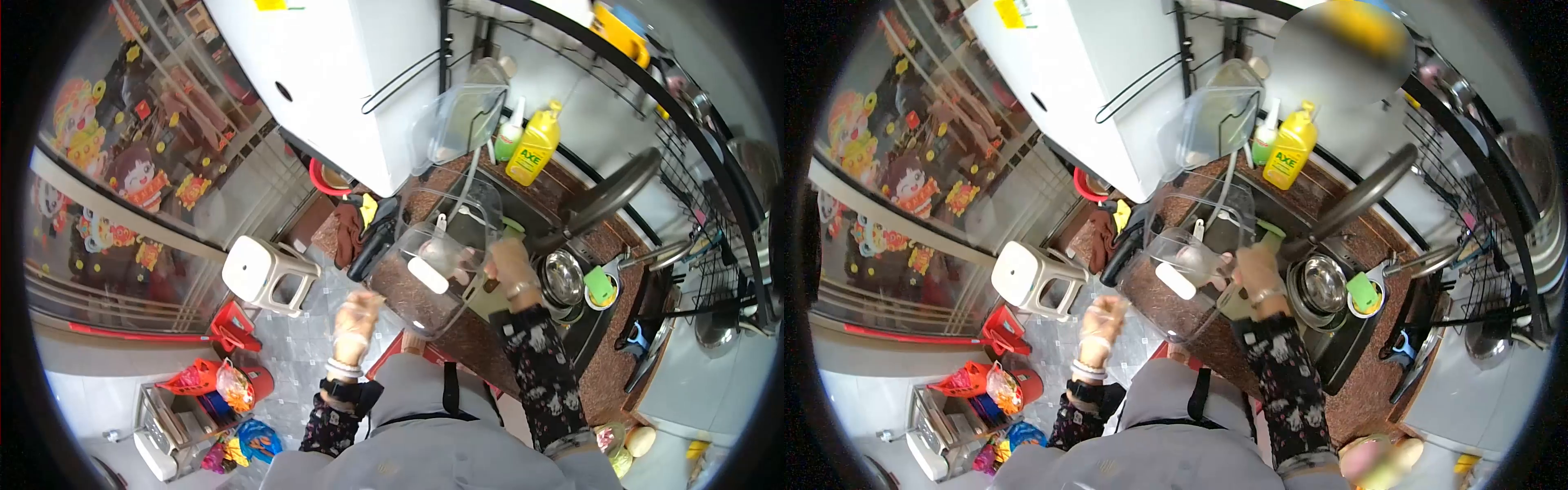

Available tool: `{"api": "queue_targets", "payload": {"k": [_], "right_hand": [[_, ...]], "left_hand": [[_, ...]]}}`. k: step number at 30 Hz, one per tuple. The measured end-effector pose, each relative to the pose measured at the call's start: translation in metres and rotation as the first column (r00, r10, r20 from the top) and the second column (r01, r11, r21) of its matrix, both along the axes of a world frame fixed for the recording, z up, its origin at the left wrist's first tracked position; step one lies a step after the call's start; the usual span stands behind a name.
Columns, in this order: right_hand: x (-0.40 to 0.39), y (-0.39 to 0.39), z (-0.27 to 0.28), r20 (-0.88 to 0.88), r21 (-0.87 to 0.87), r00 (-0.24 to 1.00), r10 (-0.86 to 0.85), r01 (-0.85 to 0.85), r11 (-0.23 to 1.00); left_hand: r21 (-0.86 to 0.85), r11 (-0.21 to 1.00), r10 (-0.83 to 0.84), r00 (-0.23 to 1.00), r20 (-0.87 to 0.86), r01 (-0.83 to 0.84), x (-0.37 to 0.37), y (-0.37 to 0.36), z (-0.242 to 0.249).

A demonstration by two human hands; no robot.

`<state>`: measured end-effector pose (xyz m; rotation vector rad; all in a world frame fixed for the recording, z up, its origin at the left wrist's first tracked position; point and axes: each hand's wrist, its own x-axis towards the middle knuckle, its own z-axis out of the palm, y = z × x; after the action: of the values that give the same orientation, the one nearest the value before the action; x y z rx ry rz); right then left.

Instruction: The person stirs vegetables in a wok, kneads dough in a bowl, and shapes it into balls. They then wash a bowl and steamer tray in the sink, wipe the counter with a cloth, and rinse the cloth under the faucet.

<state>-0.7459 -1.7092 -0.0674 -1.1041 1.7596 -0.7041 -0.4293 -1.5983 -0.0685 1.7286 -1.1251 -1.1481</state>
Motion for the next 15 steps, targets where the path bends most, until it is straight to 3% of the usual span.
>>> {"api": "queue_targets", "payload": {"k": [2,4,6,9,12,13,15], "right_hand": [[0.0,0.022,0.01,0.069,0.107,0.992,-0.11,0.103,0.989],[0.003,0.056,0.025,0.255,0.067,0.948,-0.19,0.179,0.982],[0.004,0.082,0.033,0.198,0.104,0.935,-0.296,0.28,0.954],[-0.01,0.118,0.043,0.225,0.089,0.914,-0.337,0.325,0.941],[-0.03,0.155,0.035,0.235,0.073,0.903,-0.359,0.352,0.933],[-0.039,0.165,0.026,0.25,0.121,0.873,-0.419,0.401,0.908],[-0.054,0.194,0.024,0.246,0.127,0.888,-0.389,0.369,0.921]], "left_hand": [[-0.18,0.96,-0.177,0.963,0.203,0.214,-0.019,-0.014,0.02],[-0.295,0.844,-0.275,0.833,0.479,0.448,-0.035,-0.034,-0.006],[-0.049,0.931,-0.271,0.774,0.572,0.362,-0.063,-0.045,0.021],[0.098,0.949,-0.308,0.805,0.507,0.301,-0.08,-0.056,0.017],[-0.029,0.967,-0.199,0.826,0.527,0.252,-0.081,-0.043,0.003],[0.015,0.964,-0.235,0.828,0.509,0.264,-0.076,-0.032,0.008],[-0.084,0.98,-0.12,0.879,0.462,0.178,-0.068,0.0,0.02]]}}
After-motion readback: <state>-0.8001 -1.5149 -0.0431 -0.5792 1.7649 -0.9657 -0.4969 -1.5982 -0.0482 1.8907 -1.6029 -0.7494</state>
